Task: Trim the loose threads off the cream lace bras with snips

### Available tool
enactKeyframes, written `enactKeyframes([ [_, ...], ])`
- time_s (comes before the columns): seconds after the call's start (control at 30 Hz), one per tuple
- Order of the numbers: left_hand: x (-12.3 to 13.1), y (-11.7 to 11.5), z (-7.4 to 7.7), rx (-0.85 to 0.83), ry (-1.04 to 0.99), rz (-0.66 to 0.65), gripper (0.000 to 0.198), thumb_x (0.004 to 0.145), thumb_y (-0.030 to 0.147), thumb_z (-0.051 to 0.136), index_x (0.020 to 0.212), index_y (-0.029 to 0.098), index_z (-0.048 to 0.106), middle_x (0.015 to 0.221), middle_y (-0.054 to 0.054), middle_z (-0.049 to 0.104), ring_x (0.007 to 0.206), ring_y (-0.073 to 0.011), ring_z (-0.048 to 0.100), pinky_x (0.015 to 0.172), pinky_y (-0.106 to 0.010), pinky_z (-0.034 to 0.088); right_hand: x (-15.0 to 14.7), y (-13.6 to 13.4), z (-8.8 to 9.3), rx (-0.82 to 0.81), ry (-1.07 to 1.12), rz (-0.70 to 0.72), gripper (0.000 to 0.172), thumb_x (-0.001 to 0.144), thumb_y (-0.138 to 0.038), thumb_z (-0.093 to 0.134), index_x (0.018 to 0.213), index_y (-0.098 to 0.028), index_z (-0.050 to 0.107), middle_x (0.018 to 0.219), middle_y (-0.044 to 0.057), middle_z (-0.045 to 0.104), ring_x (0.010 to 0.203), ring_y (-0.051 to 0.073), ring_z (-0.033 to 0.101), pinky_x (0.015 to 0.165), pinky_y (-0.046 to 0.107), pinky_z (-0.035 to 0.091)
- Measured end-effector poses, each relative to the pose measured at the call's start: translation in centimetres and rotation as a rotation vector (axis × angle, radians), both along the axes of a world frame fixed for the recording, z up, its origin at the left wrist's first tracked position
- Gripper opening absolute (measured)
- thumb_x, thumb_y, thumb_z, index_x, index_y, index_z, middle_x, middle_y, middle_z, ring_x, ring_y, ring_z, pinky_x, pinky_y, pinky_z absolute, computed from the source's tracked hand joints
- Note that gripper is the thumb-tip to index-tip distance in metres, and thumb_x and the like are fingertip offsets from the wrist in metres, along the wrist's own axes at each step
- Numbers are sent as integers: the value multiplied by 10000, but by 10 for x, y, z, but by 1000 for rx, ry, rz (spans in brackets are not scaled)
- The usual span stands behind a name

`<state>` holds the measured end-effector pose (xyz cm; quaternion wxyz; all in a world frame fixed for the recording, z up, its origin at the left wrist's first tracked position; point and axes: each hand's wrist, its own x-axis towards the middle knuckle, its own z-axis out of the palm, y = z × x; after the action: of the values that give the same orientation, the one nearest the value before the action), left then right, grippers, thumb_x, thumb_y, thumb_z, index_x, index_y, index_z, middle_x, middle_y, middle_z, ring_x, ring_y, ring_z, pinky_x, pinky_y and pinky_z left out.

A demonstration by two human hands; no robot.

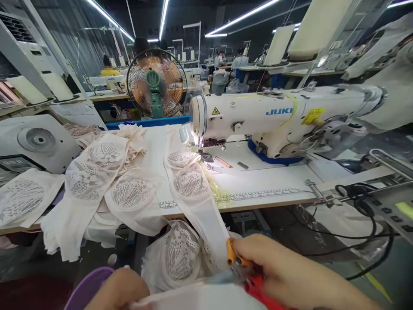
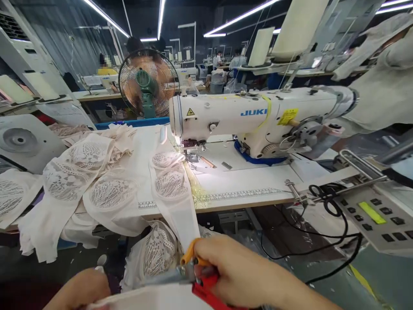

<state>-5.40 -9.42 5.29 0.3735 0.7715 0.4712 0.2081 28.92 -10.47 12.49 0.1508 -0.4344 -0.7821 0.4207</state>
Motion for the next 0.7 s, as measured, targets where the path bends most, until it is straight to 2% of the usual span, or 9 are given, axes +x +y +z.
enactKeyframes([
  [0.13,12,21,21,-137,260,-239,372,864,364,436,561,174,540,615,-10,538,567,-140,516,543,-224,419,-4,29,-24,5,-26,-16,284,596,48,457,642,-206,337,618,-66,387,570,94,334,510,199,255],
  [0.2,29,33,24,-140,362,-273,267,870,303,428,719,175,607,778,-38,613,685,-168,576,632,-249,452,-8,39,-34,-25,-51,3,282,644,5,502,638,-211,320,613,-66,390,562,96,331,505,205,264],
  [0.27,48,37,25,-105,362,-306,211,857,268,452,959,190,620,967,-69,653,849,-208,609,747,-290,468,-13,45,-36,-57,-56,38,298,667,-42,546,627,-214,306,602,-68,383,549,97,332,488,209,260],
  [0.33,69,36,23,-58,256,-325,253,845,253,477,1069,197,583,1035,-78,663,930,-219,611,807,-307,466,-18,49,-32,-77,-56,70,310,688,-86,576,617,-214,302,591,-69,370,536,96,333,472,212,253],
  [0.47,106,28,15,-45,-37,-182,138,824,250,514,900,171,597,875,-79,679,807,-200,630,723,-289,487,-21,56,-17,-140,-71,119,261,744,-145,580,636,-208,351,570,-71,392,522,93,361,461,210,268],
  [0.6,124,29,8,-316,-286,-89,58,783,227,568,778,169,572,762,-41,624,707,-157,585,621,-239,468,-13,66,-12,-158,-110,149,241,727,-173,587,628,-206,370,563,-67,414,517,96,388,450,216,275],
  [0.7,128,34,9,-452,-389,-36,89,743,214,627,735,164,554,720,-7,572,662,-123,527,599,-211,435,-6,71,-14,-113,-129,134,244,696,-176,591,624,-208,360,580,-65,414,525,100,387,454,222,282],
])
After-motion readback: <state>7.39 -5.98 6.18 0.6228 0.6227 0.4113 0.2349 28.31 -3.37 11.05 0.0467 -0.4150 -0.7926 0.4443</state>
